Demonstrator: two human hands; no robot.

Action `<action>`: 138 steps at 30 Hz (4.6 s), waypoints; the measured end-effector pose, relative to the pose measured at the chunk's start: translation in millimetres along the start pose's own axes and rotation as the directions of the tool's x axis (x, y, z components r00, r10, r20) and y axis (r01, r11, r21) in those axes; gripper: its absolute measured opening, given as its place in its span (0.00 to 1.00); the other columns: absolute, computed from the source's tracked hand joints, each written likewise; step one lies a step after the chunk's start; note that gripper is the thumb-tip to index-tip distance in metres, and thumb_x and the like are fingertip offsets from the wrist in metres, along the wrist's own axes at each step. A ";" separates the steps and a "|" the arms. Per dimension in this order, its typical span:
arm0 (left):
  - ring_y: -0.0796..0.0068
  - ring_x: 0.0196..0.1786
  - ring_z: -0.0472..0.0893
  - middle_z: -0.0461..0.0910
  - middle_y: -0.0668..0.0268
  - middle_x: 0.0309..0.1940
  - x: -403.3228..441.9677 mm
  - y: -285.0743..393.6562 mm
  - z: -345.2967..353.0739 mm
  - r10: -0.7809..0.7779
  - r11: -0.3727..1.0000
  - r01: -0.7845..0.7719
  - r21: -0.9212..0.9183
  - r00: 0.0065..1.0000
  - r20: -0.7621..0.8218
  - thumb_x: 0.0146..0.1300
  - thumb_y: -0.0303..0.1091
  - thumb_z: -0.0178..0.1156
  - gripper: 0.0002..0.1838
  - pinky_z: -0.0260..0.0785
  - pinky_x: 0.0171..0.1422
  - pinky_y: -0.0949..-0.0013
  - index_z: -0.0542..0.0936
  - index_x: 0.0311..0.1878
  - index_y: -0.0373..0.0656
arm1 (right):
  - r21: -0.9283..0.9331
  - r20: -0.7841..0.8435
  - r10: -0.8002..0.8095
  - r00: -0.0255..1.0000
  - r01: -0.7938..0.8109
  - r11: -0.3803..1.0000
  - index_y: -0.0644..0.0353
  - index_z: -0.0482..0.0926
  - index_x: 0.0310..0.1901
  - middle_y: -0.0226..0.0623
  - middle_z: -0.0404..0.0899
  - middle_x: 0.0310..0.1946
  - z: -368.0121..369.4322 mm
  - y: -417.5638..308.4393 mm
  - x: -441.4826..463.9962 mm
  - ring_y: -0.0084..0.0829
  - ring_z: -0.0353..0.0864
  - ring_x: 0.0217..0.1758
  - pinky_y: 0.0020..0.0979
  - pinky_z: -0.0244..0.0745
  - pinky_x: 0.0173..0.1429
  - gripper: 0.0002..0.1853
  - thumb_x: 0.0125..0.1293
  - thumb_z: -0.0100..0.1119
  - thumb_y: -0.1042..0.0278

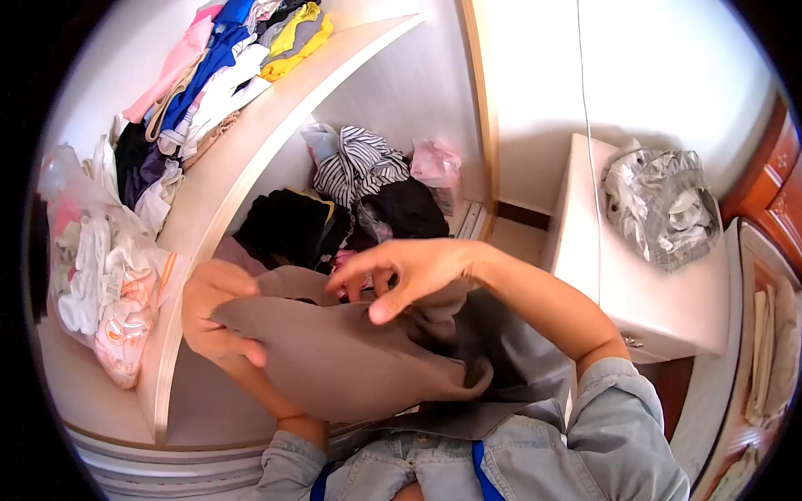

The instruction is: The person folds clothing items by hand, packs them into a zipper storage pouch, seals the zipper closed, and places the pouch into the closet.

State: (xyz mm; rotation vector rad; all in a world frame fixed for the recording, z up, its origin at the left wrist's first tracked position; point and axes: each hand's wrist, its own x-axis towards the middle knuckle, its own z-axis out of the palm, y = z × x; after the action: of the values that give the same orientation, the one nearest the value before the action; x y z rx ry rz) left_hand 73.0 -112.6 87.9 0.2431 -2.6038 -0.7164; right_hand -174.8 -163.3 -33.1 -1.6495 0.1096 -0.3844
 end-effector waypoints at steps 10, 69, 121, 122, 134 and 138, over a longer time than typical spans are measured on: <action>0.80 0.18 0.64 0.66 0.66 0.13 -4.9 7.6 50.3 -0.344 0.866 0.494 0.073 0.697 -0.629 0.40 0.29 0.75 0.14 0.51 0.22 0.74 0.79 0.24 0.32 | -0.388 -0.853 -0.286 0.436 -0.162 0.907 0.63 0.73 0.23 0.31 0.77 0.22 -35.8 -15.7 -58.2 0.25 0.78 0.31 0.29 0.73 0.35 0.04 0.53 0.55 0.80; 0.45 0.48 0.79 0.78 0.38 0.43 -3.8 -109.3 96.3 -0.222 0.524 0.817 -0.241 -0.142 -0.965 0.62 0.49 0.58 0.29 0.68 0.53 0.55 0.74 0.47 0.24 | -0.502 -0.865 -0.397 0.307 -0.559 0.661 0.69 0.68 0.37 0.62 0.73 0.30 -10.4 -30.4 31.6 0.58 0.75 0.37 0.47 0.69 0.42 0.19 0.64 0.53 0.57; 0.71 0.55 0.75 0.74 0.58 0.56 -23.9 -50.8 75.8 -0.615 0.613 -0.076 -0.786 0.578 -0.536 0.67 0.34 0.55 0.24 0.65 0.61 0.70 0.68 0.61 0.29 | -0.040 -0.872 0.063 0.486 -0.199 0.979 0.62 0.77 0.37 0.23 0.73 0.27 -35.7 -45.6 -35.4 0.13 0.69 0.32 0.20 0.68 0.37 0.17 0.69 0.55 0.53; 0.69 0.56 0.75 0.74 0.56 0.56 -25.1 -49.0 82.1 -0.620 0.600 -0.153 -0.785 0.531 -0.577 0.66 0.35 0.53 0.24 0.64 0.62 0.67 0.67 0.61 0.29 | -0.119 -0.836 0.034 0.548 -0.242 0.963 0.66 0.77 0.44 0.24 0.74 0.29 -37.6 -36.3 -37.2 0.14 0.70 0.32 0.20 0.68 0.37 0.22 0.64 0.60 0.50; 0.68 0.55 0.74 0.75 0.57 0.53 -1.6 -0.7 107.2 -0.709 0.589 -0.454 -0.669 0.107 -0.697 0.65 0.39 0.48 0.23 0.65 0.60 0.66 0.71 0.57 0.32 | -0.052 -0.304 0.229 0.925 -0.256 0.965 0.71 0.77 0.49 0.34 0.82 0.43 1.8 25.8 -92.2 0.23 0.77 0.44 0.26 0.72 0.50 0.20 0.54 0.67 0.75; 0.70 0.53 0.74 0.76 0.59 0.50 -6.1 10.0 112.7 -0.656 0.647 -0.456 -0.612 0.076 -0.751 0.65 0.38 0.49 0.20 0.65 0.57 0.68 0.72 0.54 0.34 | 0.188 -0.406 0.254 0.878 -0.192 0.963 0.68 0.79 0.45 0.32 0.81 0.41 -3.1 35.1 -111.7 0.21 0.76 0.44 0.23 0.70 0.50 0.15 0.56 0.65 0.75</action>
State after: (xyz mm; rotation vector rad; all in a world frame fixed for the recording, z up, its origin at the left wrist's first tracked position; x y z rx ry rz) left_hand 27.6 -52.0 3.6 0.4693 -0.6744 -1.0852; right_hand -275.1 -137.5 -87.8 -1.3700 0.5870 -0.5592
